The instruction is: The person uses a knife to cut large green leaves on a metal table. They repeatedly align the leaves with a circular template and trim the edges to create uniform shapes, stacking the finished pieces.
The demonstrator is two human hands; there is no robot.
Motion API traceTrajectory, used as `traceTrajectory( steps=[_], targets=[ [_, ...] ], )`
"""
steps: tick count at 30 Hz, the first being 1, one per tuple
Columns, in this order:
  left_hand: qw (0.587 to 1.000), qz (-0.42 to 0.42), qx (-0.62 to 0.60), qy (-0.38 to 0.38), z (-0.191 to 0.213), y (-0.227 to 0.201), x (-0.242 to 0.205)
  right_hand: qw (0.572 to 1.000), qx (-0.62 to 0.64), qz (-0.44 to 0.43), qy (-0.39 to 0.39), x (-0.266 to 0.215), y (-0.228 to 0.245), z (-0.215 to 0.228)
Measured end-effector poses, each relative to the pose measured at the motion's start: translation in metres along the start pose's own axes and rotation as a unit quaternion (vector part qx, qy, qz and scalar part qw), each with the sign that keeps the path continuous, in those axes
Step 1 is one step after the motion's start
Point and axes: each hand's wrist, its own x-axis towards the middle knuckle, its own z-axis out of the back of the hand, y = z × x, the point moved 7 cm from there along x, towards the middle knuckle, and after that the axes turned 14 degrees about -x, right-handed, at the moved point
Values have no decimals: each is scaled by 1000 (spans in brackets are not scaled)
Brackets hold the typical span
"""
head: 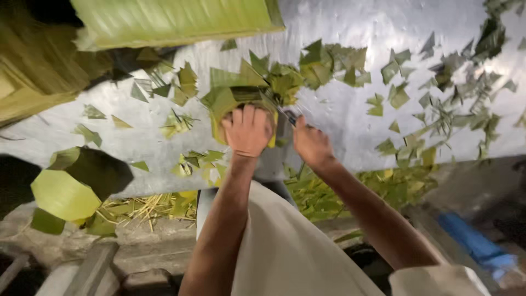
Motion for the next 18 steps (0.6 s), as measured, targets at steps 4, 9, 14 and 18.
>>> traceTrajectory(
  steps=[4,9,14,18],
  targets=[
    [1000,10,-16,-1,-1,1,-14,948,118,-114,274,6,6,-25],
    [1000,12,-6,-9,2,-1,-13,895,138,-170,389,-27,-16,3],
    [1000,19,9,17,-3,0,-14,935,141,-132,296,-9,8,-4],
    [1000,16,10,13,-2,4,-18,965,67,-126,219,-14,-18,-39]
  ],
)
